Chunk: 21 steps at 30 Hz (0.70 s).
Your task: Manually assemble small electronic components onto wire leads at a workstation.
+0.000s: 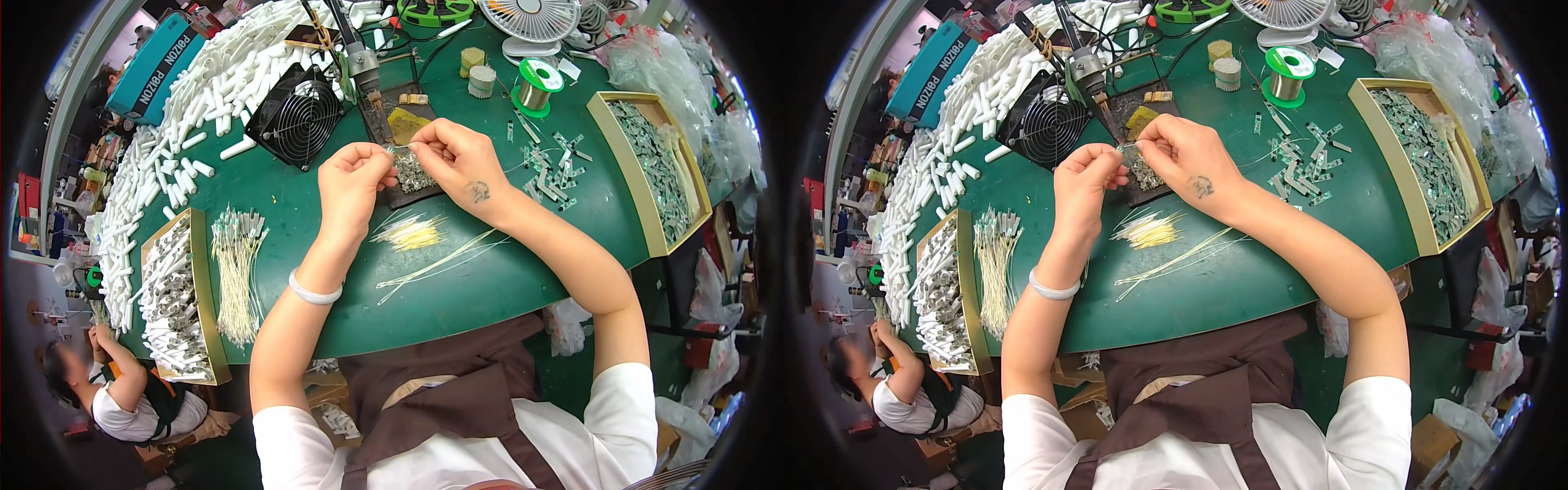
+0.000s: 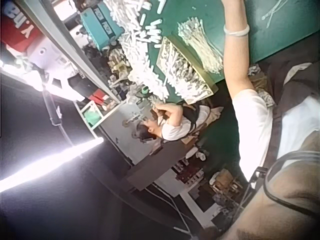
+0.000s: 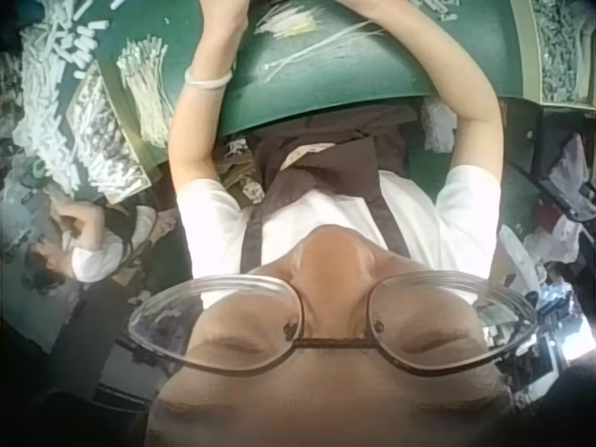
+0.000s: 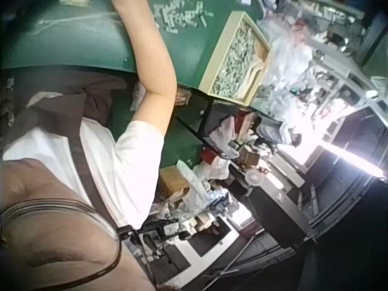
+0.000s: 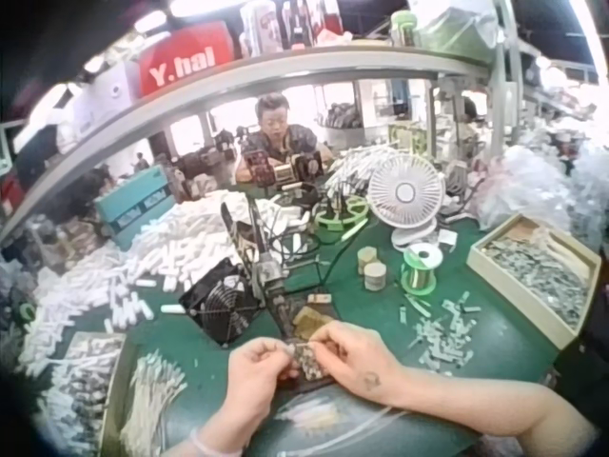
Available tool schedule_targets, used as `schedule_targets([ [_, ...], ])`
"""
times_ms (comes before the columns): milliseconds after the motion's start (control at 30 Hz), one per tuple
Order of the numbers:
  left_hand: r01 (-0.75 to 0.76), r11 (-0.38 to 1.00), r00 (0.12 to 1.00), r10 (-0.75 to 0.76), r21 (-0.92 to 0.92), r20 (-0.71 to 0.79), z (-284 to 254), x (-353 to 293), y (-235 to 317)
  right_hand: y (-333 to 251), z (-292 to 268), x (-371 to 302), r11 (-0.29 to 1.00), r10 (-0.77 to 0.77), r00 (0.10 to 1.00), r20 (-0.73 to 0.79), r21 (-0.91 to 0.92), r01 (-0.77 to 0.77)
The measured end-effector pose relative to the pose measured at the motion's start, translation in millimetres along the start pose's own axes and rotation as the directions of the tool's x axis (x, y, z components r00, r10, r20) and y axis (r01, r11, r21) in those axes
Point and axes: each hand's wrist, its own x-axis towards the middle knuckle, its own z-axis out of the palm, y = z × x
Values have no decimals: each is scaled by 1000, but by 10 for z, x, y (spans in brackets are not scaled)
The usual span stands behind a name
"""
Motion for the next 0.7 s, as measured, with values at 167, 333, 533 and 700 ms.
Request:
schedule_targets([
  [167, -26, 999, 1000, 26, 24, 1, 0, -5, -17, -2, 2, -2, 998, -33, 999, -5, -50, 33],
  [333, -38, 999, 999, 38, 11, 4, 2, -6, -5, -5, 3, -3, 998, -36, 999, -4, -56, 36],
  [533, -44, 999, 999, 44, 8, -4, -25, -10, -7, 8, 9, -4, 998, -47, 999, -18, -31, 46],
  [700, -26, 1000, 1000, 26, -13, -13, -28, -22, 2, 0, -2, -10, 999, -45, 998, -44, -20, 44],
])
